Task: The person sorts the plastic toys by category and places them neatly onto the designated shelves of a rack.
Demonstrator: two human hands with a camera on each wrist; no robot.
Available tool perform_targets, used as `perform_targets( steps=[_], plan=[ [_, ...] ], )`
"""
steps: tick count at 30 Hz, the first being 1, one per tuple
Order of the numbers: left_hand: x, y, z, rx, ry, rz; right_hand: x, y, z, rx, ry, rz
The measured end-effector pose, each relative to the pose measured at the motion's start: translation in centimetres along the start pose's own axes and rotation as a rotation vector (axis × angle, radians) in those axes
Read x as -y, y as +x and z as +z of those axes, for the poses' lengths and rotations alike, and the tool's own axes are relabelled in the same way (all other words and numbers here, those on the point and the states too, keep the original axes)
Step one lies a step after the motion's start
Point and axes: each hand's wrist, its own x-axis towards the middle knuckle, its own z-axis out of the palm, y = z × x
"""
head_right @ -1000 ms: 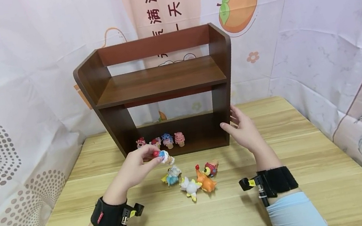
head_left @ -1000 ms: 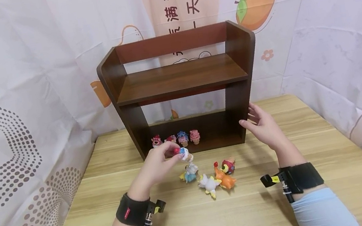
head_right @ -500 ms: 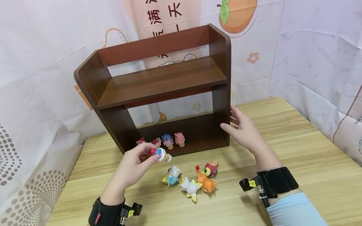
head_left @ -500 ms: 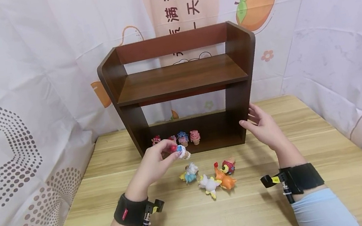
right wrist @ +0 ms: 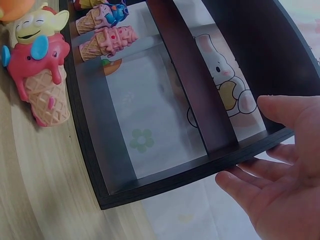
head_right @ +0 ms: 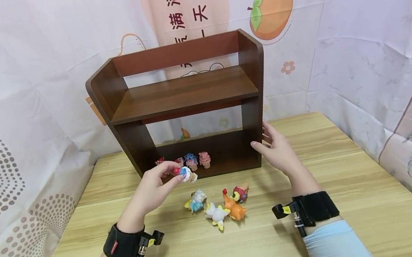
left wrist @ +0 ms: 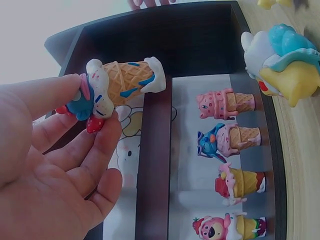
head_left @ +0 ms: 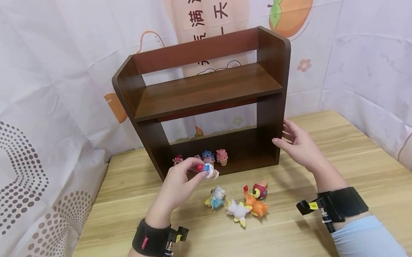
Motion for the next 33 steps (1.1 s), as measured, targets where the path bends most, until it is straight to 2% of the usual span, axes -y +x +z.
perform_targets(
  steps=[16,27,33],
  plan=[
    [-1.1,2.1,1.0,0.056,0.057,-0.005,-0.1,-0.1,-0.1,0.003,-0.003,0.009],
    [-1.4,4.4,1.6,0.099,0.101,0.012,-0.3,0.0,-0.1,0.000,-0.012,0.005],
    [-1.4,5.8,2.2,0.128,0.185,-0.009,-0.2,0.0,-0.1,-0.001,-0.020,0.008]
  ],
)
